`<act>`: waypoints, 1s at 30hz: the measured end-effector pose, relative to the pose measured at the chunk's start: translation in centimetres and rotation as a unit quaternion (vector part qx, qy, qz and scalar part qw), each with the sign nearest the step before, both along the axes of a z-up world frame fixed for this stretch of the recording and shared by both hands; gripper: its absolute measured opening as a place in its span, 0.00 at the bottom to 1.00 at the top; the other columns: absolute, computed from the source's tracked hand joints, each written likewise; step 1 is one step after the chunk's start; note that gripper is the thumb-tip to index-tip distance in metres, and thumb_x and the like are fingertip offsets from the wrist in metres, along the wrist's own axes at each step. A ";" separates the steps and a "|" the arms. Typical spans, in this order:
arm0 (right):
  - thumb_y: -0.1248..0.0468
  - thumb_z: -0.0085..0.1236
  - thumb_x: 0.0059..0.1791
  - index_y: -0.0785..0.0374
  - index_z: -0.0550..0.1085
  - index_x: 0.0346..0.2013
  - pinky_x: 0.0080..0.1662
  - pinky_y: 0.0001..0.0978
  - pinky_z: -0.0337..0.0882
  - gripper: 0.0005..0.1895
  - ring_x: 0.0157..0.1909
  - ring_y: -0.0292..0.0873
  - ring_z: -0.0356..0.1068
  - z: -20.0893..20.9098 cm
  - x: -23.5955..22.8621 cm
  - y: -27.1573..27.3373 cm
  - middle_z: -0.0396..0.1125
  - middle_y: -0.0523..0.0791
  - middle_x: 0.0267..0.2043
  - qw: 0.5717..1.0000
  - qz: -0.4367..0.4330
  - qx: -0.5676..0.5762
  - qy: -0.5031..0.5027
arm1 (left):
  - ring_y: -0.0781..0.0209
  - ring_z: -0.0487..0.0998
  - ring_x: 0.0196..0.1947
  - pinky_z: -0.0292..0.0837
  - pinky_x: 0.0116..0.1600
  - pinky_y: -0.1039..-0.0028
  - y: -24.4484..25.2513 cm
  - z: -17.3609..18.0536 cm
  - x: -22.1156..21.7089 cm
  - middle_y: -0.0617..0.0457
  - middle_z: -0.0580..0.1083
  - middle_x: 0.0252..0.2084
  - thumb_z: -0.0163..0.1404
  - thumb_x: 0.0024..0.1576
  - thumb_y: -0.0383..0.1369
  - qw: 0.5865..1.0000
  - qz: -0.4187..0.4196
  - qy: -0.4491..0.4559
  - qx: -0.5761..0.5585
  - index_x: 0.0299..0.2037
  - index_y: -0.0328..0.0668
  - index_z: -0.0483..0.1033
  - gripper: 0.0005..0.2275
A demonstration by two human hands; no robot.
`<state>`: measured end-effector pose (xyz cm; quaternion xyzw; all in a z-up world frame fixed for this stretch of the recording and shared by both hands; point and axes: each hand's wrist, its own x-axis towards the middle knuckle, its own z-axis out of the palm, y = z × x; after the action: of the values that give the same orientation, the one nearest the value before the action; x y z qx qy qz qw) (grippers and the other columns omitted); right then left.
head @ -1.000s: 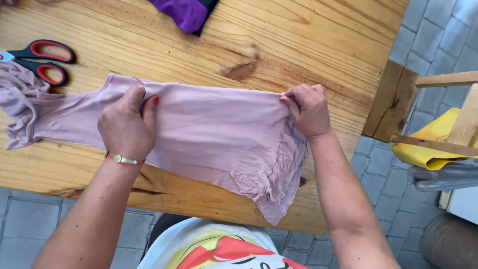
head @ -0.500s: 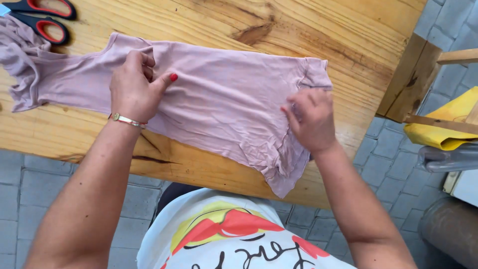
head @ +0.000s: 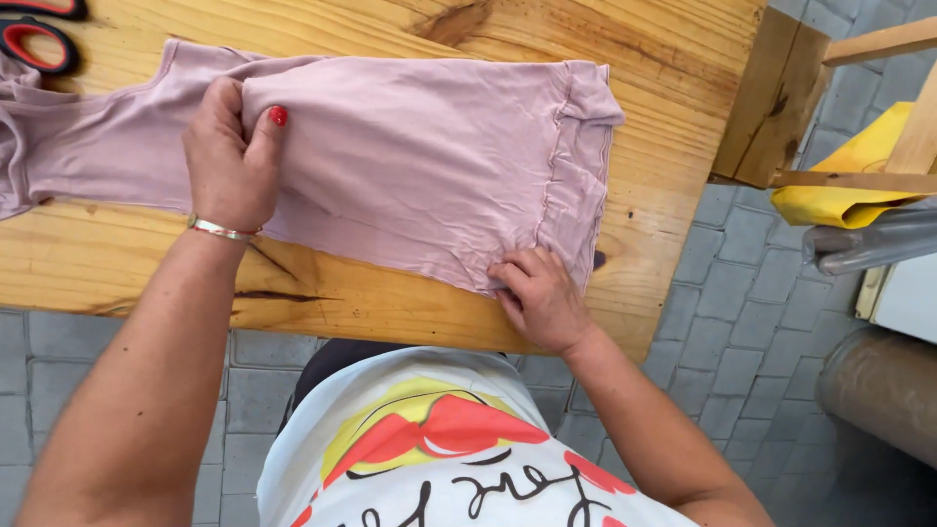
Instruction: The person folds a light pink garment on a wooden table and uses scissors to cut along the edges, removing excess fabric. The person then folds the garment again and continues cutting to trim the shape.
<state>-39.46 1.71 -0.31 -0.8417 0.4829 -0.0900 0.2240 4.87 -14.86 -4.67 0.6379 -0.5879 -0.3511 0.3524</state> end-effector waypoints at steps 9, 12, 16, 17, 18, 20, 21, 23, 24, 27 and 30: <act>0.71 0.66 0.57 0.59 0.83 0.58 0.56 0.53 0.72 0.14 0.52 0.59 0.73 -0.5 0.4 1.1 0.74 0.50 0.56 1.000 -0.006 -0.027 -0.005 | 0.16 0.84 0.40 0.75 0.40 0.31 -0.5 -2.5 0.3 0.34 0.85 0.42 0.67 0.76 0.42 0.957 -0.013 -0.284 0.050 0.58 0.47 0.77 0.13; 0.68 0.67 0.57 0.54 0.83 0.55 0.56 0.50 0.75 0.12 0.54 0.56 0.76 -1.9 0.4 1.0 0.75 0.47 0.54 0.999 -0.008 -0.048 -0.004 | 0.15 0.85 0.47 0.78 0.48 0.29 -0.2 -1.6 1.1 0.29 0.85 0.45 0.68 0.73 0.45 0.962 -0.035 -0.262 0.065 0.61 0.42 0.80 0.18; 0.64 0.66 0.58 0.47 0.84 0.50 0.55 0.45 0.77 0.07 0.53 0.51 0.78 -2.6 0.1 1.2 0.75 0.42 0.50 0.998 -0.016 -0.065 0.010 | 0.23 0.89 0.52 0.83 0.54 0.34 0.9 -1.3 1.7 0.35 0.86 0.44 0.70 0.68 0.47 0.960 -0.056 -0.242 0.129 0.51 0.44 0.86 0.16; 0.64 0.66 0.58 0.47 0.84 0.50 0.55 0.45 0.77 0.07 0.53 0.51 0.78 -2.8 0.2 1.1 0.75 0.42 0.50 0.998 -0.013 -0.067 0.005 | 0.23 0.89 0.52 0.83 0.54 0.34 0.8 -1.3 1.6 0.35 0.86 0.44 0.70 0.68 0.47 0.960 -0.051 -0.246 0.128 0.51 0.44 0.86 0.16; 0.63 0.66 0.59 0.47 0.84 0.49 0.55 0.44 0.78 0.06 0.53 0.50 0.78 -3.0 0.2 1.1 0.75 0.41 0.49 0.997 -0.018 -0.072 0.009 | 0.23 0.89 0.52 0.83 0.54 0.34 0.9 -1.4 1.4 0.35 0.86 0.44 0.69 0.68 0.45 0.965 -0.037 -0.230 0.122 0.51 0.45 0.87 0.14; 0.63 0.65 0.60 0.46 0.84 0.48 0.55 0.43 0.78 0.05 0.52 0.49 0.78 -3.5 0.1 1.3 0.75 0.41 0.49 0.997 -0.021 -0.078 0.011 | 0.23 0.89 0.52 0.84 0.54 0.33 1.1 -2.1 1.1 0.35 0.86 0.44 0.68 0.69 0.44 0.970 -0.019 -0.215 0.115 0.50 0.45 0.88 0.12; 0.63 0.65 0.60 0.46 0.83 0.47 0.56 0.43 0.78 0.05 0.52 0.49 0.78 -3.8 0.1 1.3 0.75 0.40 0.49 0.996 -0.026 -0.080 0.013 | 0.19 0.87 0.52 0.81 0.53 0.29 1.3 -2.7 1.0 0.30 0.85 0.44 0.66 0.71 0.42 0.980 0.000 -0.172 0.098 0.50 0.42 0.85 0.12; 0.63 0.65 0.60 0.46 0.83 0.46 0.56 0.43 0.78 0.05 0.52 0.48 0.78 -4.1 0.0 1.4 0.75 0.40 0.48 0.996 -0.029 -0.081 0.016 | 0.14 0.86 0.52 0.79 0.52 0.26 1.7 -3.1 0.6 0.25 0.84 0.45 0.63 0.73 0.40 0.988 0.020 -0.127 0.081 0.51 0.40 0.81 0.11; 0.63 0.66 0.59 0.46 0.82 0.46 0.56 0.43 0.78 0.05 0.52 0.48 0.78 -4.1 0.1 1.4 0.74 0.40 0.48 0.996 -0.033 -0.079 0.017 | 0.16 0.86 0.52 0.79 0.52 0.27 2.0 -3.0 0.5 0.28 0.85 0.45 0.61 0.74 0.40 0.988 0.026 -0.126 0.081 0.51 0.42 0.81 0.10; 0.64 0.67 0.58 0.47 0.81 0.47 0.56 0.45 0.77 0.06 0.52 0.50 0.78 -4.3 0.0 1.6 0.74 0.41 0.49 0.997 -0.042 -0.067 0.012 | 0.22 0.88 0.49 0.82 0.50 0.31 2.1 -0.4 0.4 0.34 0.85 0.44 0.59 0.76 0.44 0.977 0.010 -0.199 0.080 0.52 0.49 0.78 0.10; 0.64 0.67 0.58 0.47 0.81 0.47 0.57 0.46 0.77 0.06 0.52 0.52 0.78 -4.1 0.2 1.6 0.73 0.42 0.49 0.997 -0.046 -0.060 0.005 | 0.29 0.90 0.45 0.85 0.49 0.35 1.6 -2.0 1.1 0.41 0.84 0.43 0.58 0.77 0.49 0.948 -0.031 -0.311 0.059 0.52 0.55 0.75 0.12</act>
<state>-39.28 3.33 -4.41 -0.8307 0.5163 -0.1251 0.1664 6.01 -13.26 -6.63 0.7162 -0.6664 -0.1801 0.1026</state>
